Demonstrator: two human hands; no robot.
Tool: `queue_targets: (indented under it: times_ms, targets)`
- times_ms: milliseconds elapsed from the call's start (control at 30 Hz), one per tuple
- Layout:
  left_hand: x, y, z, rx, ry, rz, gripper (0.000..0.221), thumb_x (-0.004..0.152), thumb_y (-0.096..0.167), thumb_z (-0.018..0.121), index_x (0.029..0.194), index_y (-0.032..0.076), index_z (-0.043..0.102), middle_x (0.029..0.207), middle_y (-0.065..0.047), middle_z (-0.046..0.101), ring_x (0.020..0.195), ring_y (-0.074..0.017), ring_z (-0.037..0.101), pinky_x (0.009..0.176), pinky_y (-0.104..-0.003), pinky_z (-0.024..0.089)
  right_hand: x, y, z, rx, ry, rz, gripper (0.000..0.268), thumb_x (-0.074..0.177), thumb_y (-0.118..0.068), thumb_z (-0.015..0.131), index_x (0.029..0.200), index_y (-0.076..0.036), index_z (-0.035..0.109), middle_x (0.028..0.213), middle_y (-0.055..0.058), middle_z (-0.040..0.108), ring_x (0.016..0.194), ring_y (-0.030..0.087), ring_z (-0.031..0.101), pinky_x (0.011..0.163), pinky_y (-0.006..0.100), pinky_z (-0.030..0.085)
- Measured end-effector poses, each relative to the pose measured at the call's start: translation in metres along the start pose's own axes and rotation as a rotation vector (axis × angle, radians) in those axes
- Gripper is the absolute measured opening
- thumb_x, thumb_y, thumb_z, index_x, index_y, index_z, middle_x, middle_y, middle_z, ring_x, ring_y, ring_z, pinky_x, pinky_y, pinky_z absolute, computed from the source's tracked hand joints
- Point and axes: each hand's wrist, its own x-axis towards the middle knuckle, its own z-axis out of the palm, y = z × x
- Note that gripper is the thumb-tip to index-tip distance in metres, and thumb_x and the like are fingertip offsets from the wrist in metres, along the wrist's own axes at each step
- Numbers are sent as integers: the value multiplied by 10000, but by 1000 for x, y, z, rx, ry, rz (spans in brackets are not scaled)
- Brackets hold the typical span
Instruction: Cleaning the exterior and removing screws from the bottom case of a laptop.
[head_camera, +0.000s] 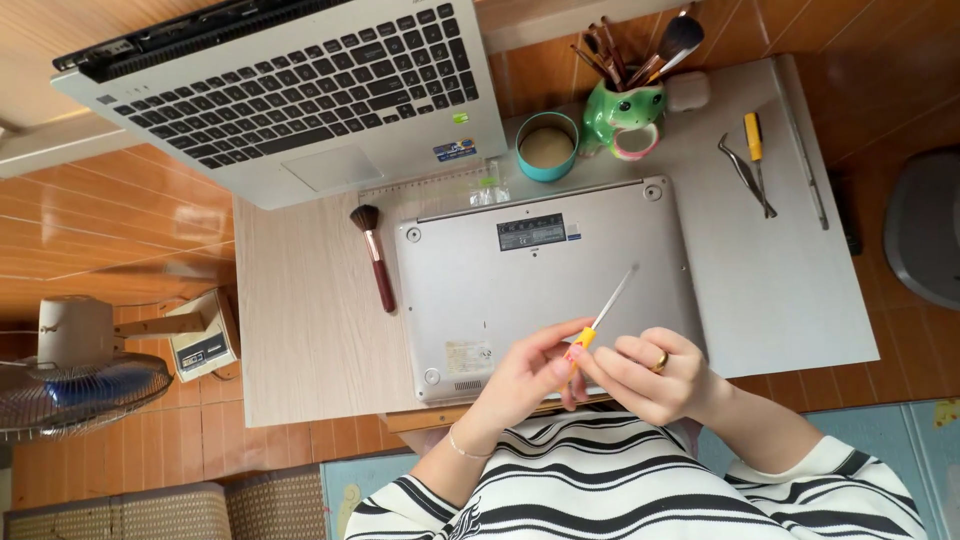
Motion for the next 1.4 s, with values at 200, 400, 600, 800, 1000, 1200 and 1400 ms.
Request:
queue_targets:
  times_ms: [200, 400, 600, 800, 1000, 1200, 1400]
  targets:
    - [-23, -17, -9, 156, 152, 60, 429, 1078, 157, 590, 1480, 7, 575, 970, -52, 670, 742, -88, 600, 654, -248, 545, 3, -8, 3, 133, -36, 66, 316, 753, -98, 765, 1061, -31, 787, 988, 26, 684, 806, 174, 610, 653, 306, 491]
    - [-36, -21, -13, 188, 90, 130, 405, 1106, 153, 578, 1485, 9, 581, 1028, -59, 675, 803, -86, 603, 725, -249, 574, -18, -33, 8, 490, 351, 959, 263, 885, -48, 790, 1117, 4, 676, 1050, 109, 680, 888, 223, 718, 762, 317, 617]
    - [-34, -27, -15, 141, 178, 126, 356, 1016, 78, 648, 1369, 50, 607, 1111, -94, 736, 860, -86, 669, 722, -240, 579, -58, -33, 22, 1352, 644, 1138, 285, 949, -8, 773, 1226, 33, 721, 990, 169, 737, 892, 274, 751, 785, 377, 650]
    - [-35, -36, -16, 341, 305, 308, 243, 982, -5, 694, 1219, 28, 653, 1112, -116, 759, 879, -129, 719, 718, -242, 576, -47, -30, 21, 1491, 560, 1111, 237, 957, -29, 762, 1184, 32, 736, 1037, 181, 716, 921, 274, 727, 767, 372, 634]
    - [-31, -25, -14, 936, 396, 763, 299, 956, -36, 729, 1224, 48, 627, 1108, -132, 741, 856, -200, 734, 678, -264, 585, -53, -25, 29, 1507, 562, 1108, 113, 987, -24, 755, 1071, 51, 744, 948, 145, 696, 844, 251, 704, 712, 353, 605]
    - [-31, -18, -83, 1351, 662, 514, 221, 962, 67, 665, 1181, 38, 659, 912, -125, 669, 776, -285, 661, 669, -393, 532, -55, 7, 42, 1166, 206, 1223, 313, 952, -8, 730, 1243, 41, 626, 1229, 186, 619, 1111, 257, 612, 953, 384, 548]
    - [-45, -9, -134, 1228, 1053, 369, 334, 1093, 186, 476, 1321, -52, 530, 1273, -252, 619, 1139, -391, 600, 994, -447, 474, -154, 73, 72, 660, 39, 1416, 734, 991, -156, 734, 1593, 33, 358, 1647, 243, 374, 1546, 335, 352, 1210, 457, 371]
